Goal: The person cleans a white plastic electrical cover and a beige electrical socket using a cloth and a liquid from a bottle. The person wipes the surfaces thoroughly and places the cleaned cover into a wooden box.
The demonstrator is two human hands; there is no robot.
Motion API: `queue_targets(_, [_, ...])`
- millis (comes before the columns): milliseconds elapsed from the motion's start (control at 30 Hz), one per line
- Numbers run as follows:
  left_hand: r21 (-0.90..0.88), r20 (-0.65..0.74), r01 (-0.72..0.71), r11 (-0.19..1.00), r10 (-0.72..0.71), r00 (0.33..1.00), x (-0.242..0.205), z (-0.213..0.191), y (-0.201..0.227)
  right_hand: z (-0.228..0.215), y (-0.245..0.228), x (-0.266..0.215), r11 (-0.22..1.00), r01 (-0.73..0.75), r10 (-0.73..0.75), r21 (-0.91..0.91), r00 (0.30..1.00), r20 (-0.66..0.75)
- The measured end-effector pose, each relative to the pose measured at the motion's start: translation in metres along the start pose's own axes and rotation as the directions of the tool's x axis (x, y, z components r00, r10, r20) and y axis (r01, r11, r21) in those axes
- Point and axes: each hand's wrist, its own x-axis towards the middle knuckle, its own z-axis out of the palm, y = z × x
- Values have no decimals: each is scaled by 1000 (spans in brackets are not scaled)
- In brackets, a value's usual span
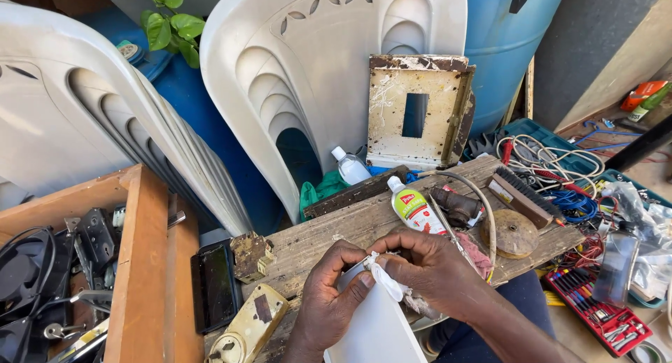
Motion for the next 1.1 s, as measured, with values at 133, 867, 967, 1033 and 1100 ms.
queue_targets(133, [-28, -1, -107, 994, 107, 994, 1, 0, 4, -4, 1, 4, 945, 172, -171, -277, 985, 28])
queue_targets(867, [-79, 4, -22, 997, 23, 1000, -1, 5, -2, -12, 26, -2, 978, 78, -82, 194, 996, 16])
queue_targets(967, [-49, -9, -56, 997, 55, 998, -2, 9, -1, -6, -2, -17, 930, 250, -285, -270, 953, -99])
queue_targets(1033, [-13, -23, -89, 996, 88, 996, 2, 5, -1, 1, -19, -18, 684, 345, -519, -643, 849, -98])
queue_targets(1100, [-33, -8, -35, 999, 35, 999, 1, 7, -2, 5, -23, -21, 527, 547, -717, -651, 697, 5])
